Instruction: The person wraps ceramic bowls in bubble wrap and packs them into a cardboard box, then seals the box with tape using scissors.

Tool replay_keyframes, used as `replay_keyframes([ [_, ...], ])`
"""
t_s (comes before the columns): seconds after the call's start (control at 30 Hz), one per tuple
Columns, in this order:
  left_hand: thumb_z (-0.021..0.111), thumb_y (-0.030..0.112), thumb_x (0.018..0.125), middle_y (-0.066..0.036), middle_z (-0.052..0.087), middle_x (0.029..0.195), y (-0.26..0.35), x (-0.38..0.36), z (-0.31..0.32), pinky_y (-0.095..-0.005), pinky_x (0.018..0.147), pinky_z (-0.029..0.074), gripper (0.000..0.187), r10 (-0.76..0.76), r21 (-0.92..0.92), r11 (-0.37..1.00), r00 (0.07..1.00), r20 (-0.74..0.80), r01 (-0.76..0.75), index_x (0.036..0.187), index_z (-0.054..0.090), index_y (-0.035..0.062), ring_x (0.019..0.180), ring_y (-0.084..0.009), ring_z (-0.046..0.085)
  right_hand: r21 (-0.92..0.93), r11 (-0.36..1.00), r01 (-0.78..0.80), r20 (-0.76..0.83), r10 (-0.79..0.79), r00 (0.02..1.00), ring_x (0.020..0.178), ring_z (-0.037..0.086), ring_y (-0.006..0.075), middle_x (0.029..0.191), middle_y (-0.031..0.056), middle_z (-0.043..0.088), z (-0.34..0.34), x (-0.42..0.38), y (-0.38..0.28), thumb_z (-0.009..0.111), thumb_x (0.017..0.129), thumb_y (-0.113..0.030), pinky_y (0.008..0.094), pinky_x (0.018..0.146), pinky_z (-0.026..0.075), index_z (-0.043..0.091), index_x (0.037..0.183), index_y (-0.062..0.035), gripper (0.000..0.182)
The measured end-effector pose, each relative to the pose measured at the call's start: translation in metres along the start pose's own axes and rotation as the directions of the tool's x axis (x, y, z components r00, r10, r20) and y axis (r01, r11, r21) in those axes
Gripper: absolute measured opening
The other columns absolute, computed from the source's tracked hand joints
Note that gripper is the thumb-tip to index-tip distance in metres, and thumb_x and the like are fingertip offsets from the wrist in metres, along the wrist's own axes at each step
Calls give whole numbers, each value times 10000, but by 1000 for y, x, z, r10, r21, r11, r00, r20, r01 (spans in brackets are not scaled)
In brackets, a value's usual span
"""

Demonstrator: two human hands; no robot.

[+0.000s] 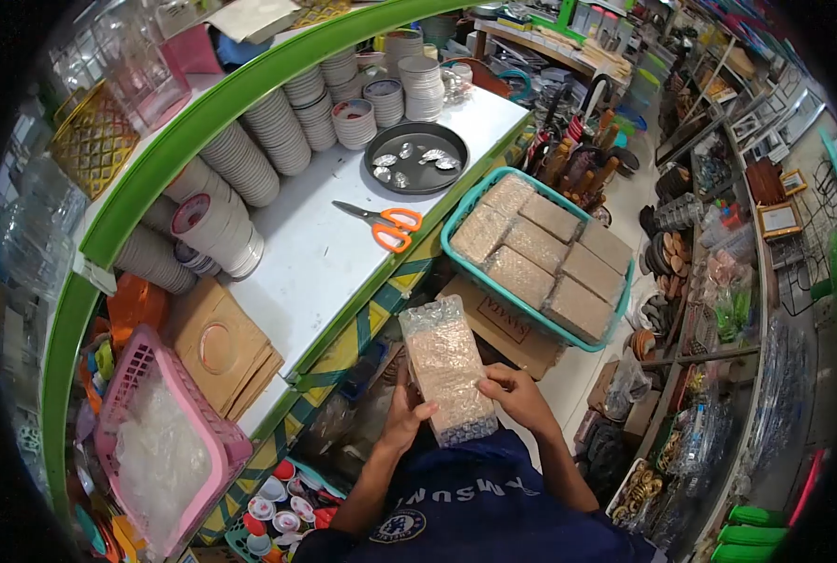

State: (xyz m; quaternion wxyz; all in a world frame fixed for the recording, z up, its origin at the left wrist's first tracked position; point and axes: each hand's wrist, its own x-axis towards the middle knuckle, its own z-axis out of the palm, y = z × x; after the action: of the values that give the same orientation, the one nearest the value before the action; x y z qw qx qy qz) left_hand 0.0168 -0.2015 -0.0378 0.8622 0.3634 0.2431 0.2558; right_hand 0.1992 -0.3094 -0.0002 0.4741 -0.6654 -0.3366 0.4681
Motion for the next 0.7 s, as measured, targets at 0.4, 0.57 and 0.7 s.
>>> replay_keyframes([
  [0.4, 780, 226, 661, -156, 313, 1431, -12, 60, 46, -440, 1128, 259, 1099, -67, 128, 991, 988, 142, 49, 1499, 86, 78, 1357, -297, 309, -49, 995, 90, -29, -91, 995, 1136, 542, 246, 1264, 127, 496, -69, -2, 6, 773, 791, -385, 352, 955, 468, 556, 1307, -21, 667],
  [0.57, 787, 213, 710, -173, 278, 1453, -10, 87, 64, -446, 1133, 245, 1109, -134, 150, 983, 971, 198, 105, 1497, 16, 84, 1376, -301, 280, 39, 998, 52, -79, -48, 996, 1126, 537, 207, 1242, 73, 501, -94, 7, -5, 769, 810, -236, 329, 982, 429, 587, 1264, -8, 540],
  [0.7, 770, 181, 777, -181, 259, 1463, -9, 110, 69, -452, 1136, 231, 1074, -205, 196, 968, 947, 248, 158, 1491, -26, 79, 1384, -306, 266, 105, 995, -1, -89, 10, 996, 1099, 552, 199, 1205, 83, 523, -114, 20, -3, 771, 806, -262, 315, 930, 456, 606, 1237, -4, 528],
])
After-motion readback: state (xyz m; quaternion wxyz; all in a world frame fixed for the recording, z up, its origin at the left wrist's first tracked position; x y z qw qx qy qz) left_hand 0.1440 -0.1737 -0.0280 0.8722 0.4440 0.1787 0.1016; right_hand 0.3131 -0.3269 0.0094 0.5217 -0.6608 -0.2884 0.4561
